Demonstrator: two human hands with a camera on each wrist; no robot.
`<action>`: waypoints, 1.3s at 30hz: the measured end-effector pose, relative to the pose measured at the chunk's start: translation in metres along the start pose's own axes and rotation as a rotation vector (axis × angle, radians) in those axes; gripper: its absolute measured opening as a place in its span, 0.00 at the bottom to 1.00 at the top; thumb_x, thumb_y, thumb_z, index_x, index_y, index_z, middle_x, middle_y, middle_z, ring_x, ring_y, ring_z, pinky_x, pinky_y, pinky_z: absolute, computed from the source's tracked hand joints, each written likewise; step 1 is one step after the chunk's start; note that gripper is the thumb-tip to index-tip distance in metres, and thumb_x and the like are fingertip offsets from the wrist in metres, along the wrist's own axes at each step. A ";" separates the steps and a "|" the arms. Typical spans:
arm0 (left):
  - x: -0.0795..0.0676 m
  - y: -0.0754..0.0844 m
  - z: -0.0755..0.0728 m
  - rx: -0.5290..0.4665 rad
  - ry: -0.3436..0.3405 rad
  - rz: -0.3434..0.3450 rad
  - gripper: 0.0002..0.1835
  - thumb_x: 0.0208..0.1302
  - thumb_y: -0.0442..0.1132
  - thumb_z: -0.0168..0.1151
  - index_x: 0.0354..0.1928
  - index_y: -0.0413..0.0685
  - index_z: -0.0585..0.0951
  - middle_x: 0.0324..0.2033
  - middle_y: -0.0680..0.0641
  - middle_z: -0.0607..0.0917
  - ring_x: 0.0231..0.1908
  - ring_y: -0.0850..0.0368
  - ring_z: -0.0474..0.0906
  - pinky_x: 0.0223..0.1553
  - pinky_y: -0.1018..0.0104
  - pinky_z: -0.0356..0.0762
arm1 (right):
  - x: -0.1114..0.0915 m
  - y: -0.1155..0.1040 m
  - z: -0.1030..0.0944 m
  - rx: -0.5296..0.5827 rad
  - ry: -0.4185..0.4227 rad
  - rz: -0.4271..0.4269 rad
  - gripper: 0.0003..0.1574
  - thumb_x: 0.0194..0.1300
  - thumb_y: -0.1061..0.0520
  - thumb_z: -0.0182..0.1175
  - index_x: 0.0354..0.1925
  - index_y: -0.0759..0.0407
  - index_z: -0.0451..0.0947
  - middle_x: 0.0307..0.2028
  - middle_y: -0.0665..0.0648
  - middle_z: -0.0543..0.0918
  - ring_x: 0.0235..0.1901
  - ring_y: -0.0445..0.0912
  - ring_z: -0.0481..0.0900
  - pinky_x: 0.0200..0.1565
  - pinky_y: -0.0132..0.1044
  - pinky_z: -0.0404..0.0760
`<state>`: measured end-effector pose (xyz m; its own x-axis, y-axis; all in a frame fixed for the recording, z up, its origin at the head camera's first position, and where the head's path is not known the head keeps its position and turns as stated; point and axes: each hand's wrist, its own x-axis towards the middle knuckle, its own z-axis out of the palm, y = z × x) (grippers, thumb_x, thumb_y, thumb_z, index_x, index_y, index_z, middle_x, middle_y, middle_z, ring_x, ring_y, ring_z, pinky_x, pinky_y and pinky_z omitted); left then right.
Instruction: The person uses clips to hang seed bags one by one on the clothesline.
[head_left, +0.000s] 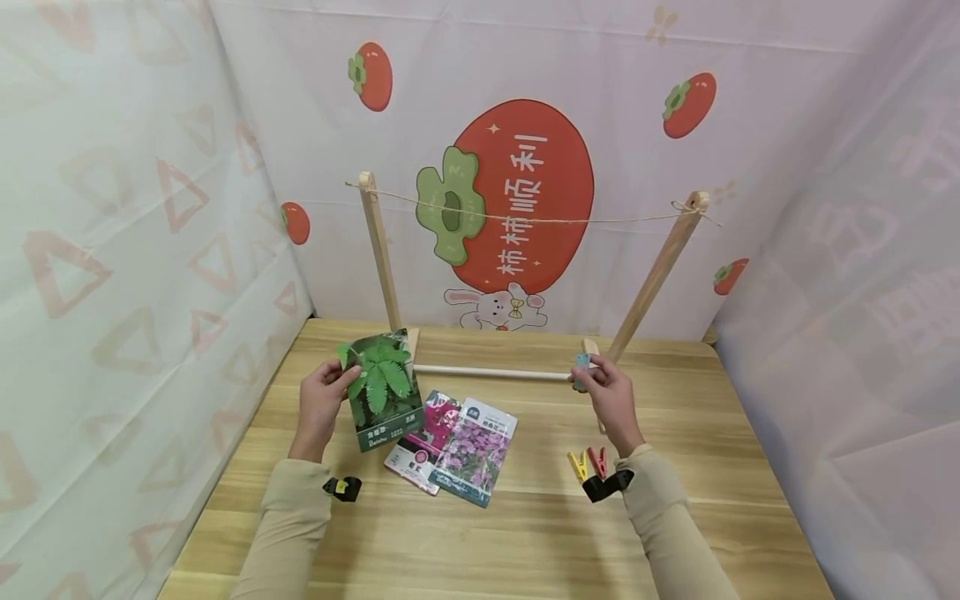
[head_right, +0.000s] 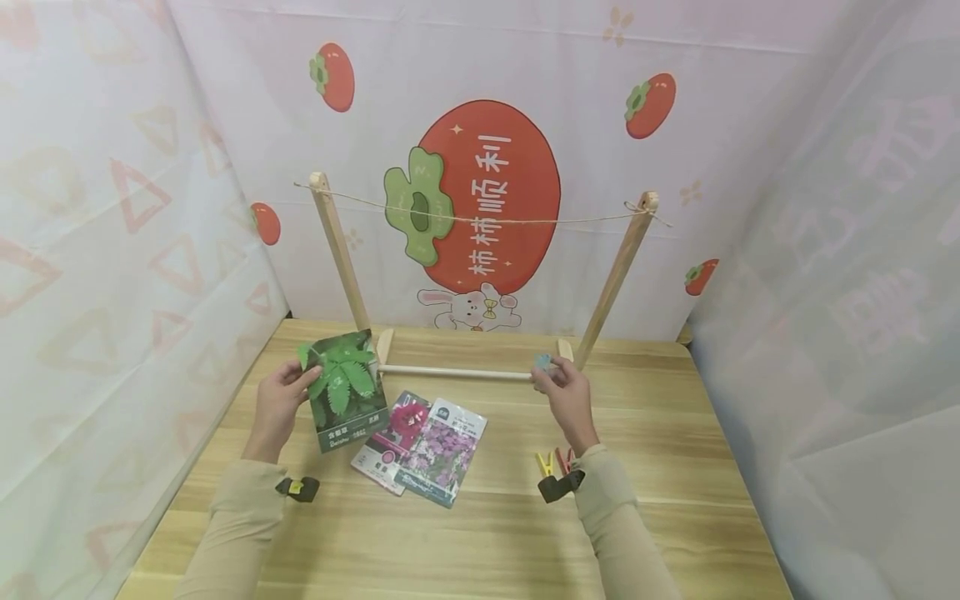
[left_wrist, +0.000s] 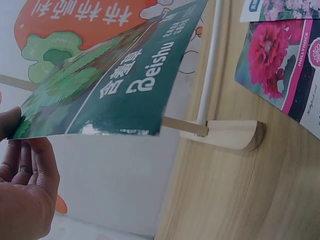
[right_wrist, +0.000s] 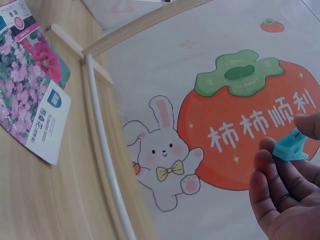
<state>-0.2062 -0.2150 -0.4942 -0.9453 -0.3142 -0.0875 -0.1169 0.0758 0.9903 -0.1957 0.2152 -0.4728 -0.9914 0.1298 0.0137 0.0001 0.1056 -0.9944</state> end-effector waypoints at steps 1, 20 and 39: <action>0.000 0.001 0.001 0.002 0.001 0.001 0.20 0.64 0.43 0.66 0.50 0.36 0.77 0.31 0.63 0.81 0.33 0.70 0.78 0.34 0.75 0.79 | 0.001 -0.002 0.002 0.017 -0.005 -0.003 0.25 0.68 0.58 0.60 0.59 0.70 0.70 0.28 0.39 0.84 0.32 0.35 0.82 0.40 0.25 0.81; 0.003 0.012 0.011 -0.007 0.007 0.010 0.18 0.64 0.42 0.66 0.50 0.36 0.77 0.30 0.62 0.81 0.33 0.69 0.78 0.33 0.76 0.79 | 0.017 -0.019 0.019 0.066 -0.027 -0.042 0.27 0.68 0.50 0.61 0.56 0.69 0.74 0.37 0.43 0.85 0.38 0.36 0.82 0.43 0.26 0.81; 0.002 0.059 0.037 -0.208 -0.049 0.119 0.12 0.62 0.38 0.67 0.43 0.37 0.80 0.31 0.57 0.84 0.31 0.67 0.80 0.33 0.76 0.81 | 0.038 -0.068 0.026 -0.055 -0.078 -0.180 0.24 0.63 0.57 0.66 0.55 0.66 0.78 0.36 0.41 0.82 0.39 0.35 0.78 0.42 0.24 0.78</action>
<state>-0.2261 -0.1765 -0.4398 -0.9629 -0.2682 0.0310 0.0568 -0.0889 0.9944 -0.2363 0.1876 -0.4075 -0.9832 0.0274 0.1804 -0.1730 0.1740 -0.9694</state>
